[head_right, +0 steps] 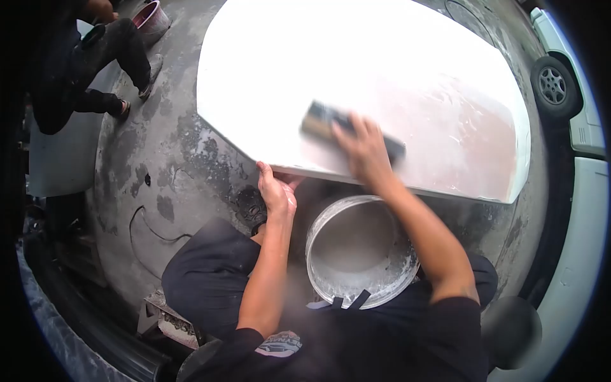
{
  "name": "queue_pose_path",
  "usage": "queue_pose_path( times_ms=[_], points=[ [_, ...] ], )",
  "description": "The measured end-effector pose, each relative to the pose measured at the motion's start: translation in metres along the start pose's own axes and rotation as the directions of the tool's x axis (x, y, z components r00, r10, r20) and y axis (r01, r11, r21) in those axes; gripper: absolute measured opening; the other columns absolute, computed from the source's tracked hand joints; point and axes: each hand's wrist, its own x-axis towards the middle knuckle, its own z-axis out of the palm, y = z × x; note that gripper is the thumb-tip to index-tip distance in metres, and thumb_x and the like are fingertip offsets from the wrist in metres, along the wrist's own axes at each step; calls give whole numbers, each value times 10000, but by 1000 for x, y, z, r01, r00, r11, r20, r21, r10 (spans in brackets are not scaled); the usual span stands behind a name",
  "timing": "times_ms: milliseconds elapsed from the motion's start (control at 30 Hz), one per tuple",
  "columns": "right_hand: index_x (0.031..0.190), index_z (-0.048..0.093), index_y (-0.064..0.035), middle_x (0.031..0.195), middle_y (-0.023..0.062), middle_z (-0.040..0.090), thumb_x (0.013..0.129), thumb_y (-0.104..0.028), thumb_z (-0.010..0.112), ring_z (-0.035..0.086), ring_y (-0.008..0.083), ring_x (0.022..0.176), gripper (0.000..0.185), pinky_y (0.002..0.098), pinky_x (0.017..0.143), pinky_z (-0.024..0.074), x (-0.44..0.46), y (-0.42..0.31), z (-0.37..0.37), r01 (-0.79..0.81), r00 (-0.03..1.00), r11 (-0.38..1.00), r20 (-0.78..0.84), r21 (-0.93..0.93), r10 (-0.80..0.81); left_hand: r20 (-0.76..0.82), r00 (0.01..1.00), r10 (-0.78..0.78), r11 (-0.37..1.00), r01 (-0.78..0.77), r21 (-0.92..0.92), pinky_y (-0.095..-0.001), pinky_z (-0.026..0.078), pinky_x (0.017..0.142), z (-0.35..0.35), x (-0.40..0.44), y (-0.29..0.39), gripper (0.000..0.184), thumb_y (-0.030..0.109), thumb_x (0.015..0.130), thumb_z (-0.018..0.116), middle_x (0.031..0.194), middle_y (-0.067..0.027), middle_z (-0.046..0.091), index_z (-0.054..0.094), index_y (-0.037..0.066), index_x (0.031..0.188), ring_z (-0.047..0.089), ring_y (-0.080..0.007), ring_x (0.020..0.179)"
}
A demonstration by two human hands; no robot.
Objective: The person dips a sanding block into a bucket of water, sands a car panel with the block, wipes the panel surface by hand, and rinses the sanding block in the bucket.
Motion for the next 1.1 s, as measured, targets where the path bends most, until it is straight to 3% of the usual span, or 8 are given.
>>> queue_pose_path(
  times_ms=[133,300,500,600,767,833,967,1100],
  points=[
    [1435,647,-133,1386,258,565,825,-16,600,562,431,1195,623,535,1093,438,24,40,27,102,994,995,-35,-15,-103,3,1000,9,1000,-9,-2,-679,567,976,6,-5,5,629,532,1136,350,1438,-212,533,380,29,1513,606,-392,1269],
    [1427,643,-137,1234,193,629,908,-29,574,621,389,1117,534,498,1016,481,181,89,66,-378,908,917,143,-126,394,-42,998,37,999,-38,-13,-541,649,778,13,-2,3,597,543,1129,371,1168,-192,652,464,37,1432,710,-330,963],
    [1414,659,-132,1396,265,565,796,-45,641,565,425,1187,624,518,1085,445,-26,-8,-16,70,996,994,57,81,-75,-11,1000,4,1000,-4,-26,-679,550,972,0,0,-1,607,537,1132,371,1391,-204,553,432,41,1477,621,-387,1219],
    [1398,669,-108,1435,269,550,807,-20,628,550,443,1240,599,521,1125,419,12,40,10,119,992,988,17,94,-121,-48,999,19,1000,-19,-3,-668,555,958,0,4,-3,607,541,1132,368,1375,-201,567,436,46,1476,624,-387,1212],
    [1379,665,-133,1411,248,570,918,-34,544,584,422,1212,486,534,1061,447,179,119,54,-434,882,896,157,-94,444,-58,998,30,999,-31,-23,-634,568,925,14,0,-1,623,564,1121,390,1348,-199,579,459,40,1450,649,-382,1151],
    [1394,666,-143,1421,238,576,876,-19,573,588,407,1202,540,544,1076,446,91,90,44,-152,988,976,-41,-158,147,-70,997,22,1000,-22,4,-604,596,893,2,-2,-4,661,597,1106,402,1309,-202,597,473,27,1434,672,-370,1102],
    [1429,670,-165,1463,262,556,796,24,645,551,431,1252,661,563,1129,407,-45,32,-40,-11,998,995,64,99,5,-81,996,29,999,-26,33,-587,624,868,8,1,-4,651,576,1118,378,1299,-203,603,457,20,1447,669,-360,1121],
    [1444,644,-120,1472,262,548,869,10,598,552,428,1284,591,527,1138,419,57,123,12,35,998,999,45,-42,-33,-84,995,61,998,-58,38,-598,630,882,9,1,-3,617,543,1132,354,1315,-208,593,447,29,1460,653,-360,1160]
  ],
)
